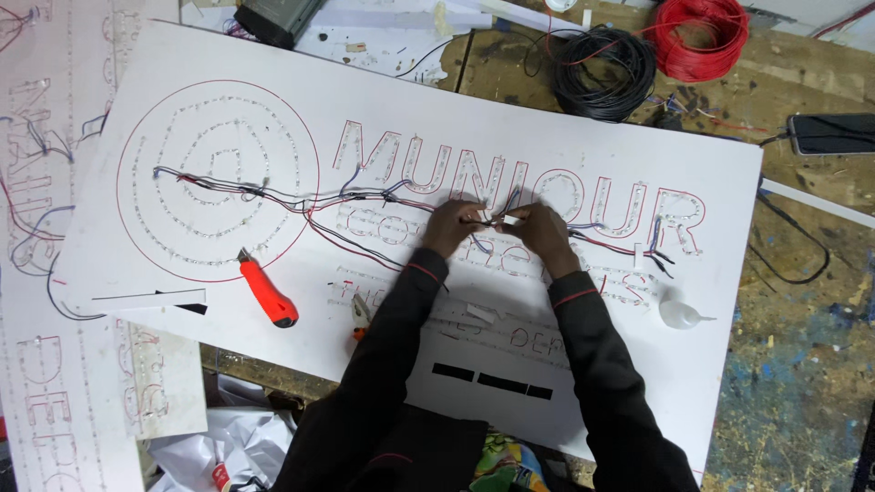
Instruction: The person arranges and secures black and red wires onto a white board following a pre-drawn design that includes text and a spiral pattern. They use their hands to position the wires and occasionally use pliers to manipulate the wire ends.
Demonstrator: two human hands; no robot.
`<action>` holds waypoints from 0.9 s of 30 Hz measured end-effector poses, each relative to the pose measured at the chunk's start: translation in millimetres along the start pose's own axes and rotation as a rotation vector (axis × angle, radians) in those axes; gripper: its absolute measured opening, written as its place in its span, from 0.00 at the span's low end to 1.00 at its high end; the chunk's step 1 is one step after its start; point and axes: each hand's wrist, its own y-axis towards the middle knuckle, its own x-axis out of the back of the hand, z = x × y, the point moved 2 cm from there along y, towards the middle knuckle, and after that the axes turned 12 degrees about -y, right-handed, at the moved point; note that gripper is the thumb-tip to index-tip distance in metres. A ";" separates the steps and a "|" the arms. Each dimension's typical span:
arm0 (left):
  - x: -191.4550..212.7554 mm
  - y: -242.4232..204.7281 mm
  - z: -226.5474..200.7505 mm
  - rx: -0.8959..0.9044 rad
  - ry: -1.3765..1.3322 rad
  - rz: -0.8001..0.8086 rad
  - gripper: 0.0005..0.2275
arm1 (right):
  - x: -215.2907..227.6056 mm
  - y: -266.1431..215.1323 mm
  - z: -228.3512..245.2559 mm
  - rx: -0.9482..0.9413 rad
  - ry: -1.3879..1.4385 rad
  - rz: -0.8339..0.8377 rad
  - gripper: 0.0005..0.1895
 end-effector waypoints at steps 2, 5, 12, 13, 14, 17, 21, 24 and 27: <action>23.0 -2.8 3.2 0.047 -0.367 0.113 0.18 | 4.9 -3.5 5.7 0.010 -0.032 -0.022 0.20; 66.4 -7.0 4.4 0.050 -0.186 0.028 0.14 | 4.5 -7.0 6.1 0.000 -0.025 0.003 0.22; 47.8 7.0 -7.3 -0.168 0.344 0.081 0.10 | -1.3 -6.3 4.8 0.006 -0.024 -0.035 0.21; 46.1 8.7 -4.0 -0.108 0.306 0.043 0.07 | -2.7 -5.3 4.6 0.020 -0.026 -0.051 0.21; 43.6 8.6 -0.2 -0.046 0.269 0.014 0.05 | -6.2 -6.6 3.3 0.027 -0.023 -0.064 0.21; 40.2 28.7 3.0 -0.015 0.537 0.090 0.04 | -3.4 -8.6 3.9 0.022 -0.044 -0.067 0.19; 38.7 17.8 -2.5 -0.095 0.653 0.142 0.03 | -2.4 -9.4 5.9 0.047 -0.014 -0.088 0.21; 40.2 12.0 -5.6 -0.254 0.679 0.201 0.04 | -2.4 -11.3 4.2 0.039 -0.011 -0.088 0.18; 45.2 11.8 -8.6 -0.372 0.768 0.237 0.04 | -5.2 -12.4 3.3 0.042 -0.052 -0.075 0.19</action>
